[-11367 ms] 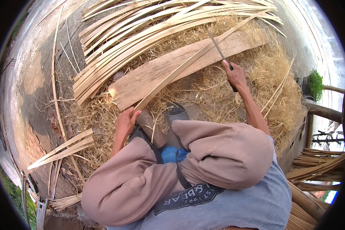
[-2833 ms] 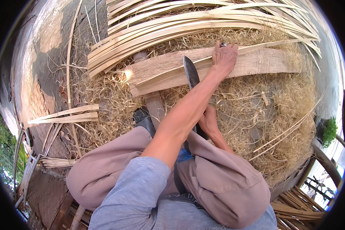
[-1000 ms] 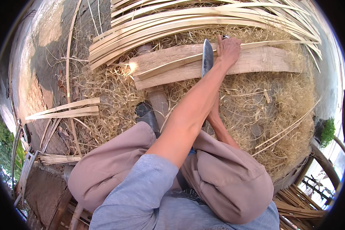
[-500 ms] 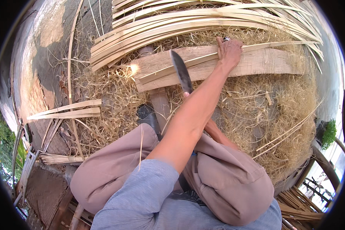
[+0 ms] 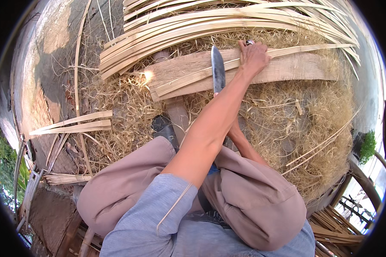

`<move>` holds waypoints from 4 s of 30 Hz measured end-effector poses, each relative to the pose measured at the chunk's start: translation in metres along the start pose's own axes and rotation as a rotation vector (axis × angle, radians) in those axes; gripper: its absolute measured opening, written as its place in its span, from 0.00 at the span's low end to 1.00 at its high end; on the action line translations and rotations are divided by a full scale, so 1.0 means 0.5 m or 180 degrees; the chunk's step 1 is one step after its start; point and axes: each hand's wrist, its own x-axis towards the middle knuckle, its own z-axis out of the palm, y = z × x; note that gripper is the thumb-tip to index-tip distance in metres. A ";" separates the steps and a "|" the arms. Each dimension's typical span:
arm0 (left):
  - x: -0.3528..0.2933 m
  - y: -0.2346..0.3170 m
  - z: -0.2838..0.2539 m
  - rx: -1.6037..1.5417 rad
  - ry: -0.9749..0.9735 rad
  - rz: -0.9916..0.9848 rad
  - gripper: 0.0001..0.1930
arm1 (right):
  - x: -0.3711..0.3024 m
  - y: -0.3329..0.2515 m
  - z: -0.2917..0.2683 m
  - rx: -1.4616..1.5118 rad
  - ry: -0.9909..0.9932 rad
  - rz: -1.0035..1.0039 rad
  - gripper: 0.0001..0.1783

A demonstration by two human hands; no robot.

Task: The person sits on the ground and uses a knife to split long bamboo strips into thinner slats. They repeatedly position a strip on a wooden board, strike it with the knife to split it, and then set the resulting slats aside.

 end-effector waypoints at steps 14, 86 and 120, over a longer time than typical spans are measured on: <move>-0.026 0.005 0.016 0.0285 0.0184 0.0167 0.07 | -0.017 -0.097 -0.033 -0.0337 -0.0656 0.0456 0.27; -0.048 0.027 -0.006 0.1884 -0.1028 0.0469 0.76 | -0.010 0.082 -0.026 0.0048 -0.0667 0.0434 0.21; 0.061 -0.020 -0.386 0.0638 -0.1695 0.0544 0.27 | -0.044 -0.034 -0.134 0.0819 -0.0039 0.1161 0.22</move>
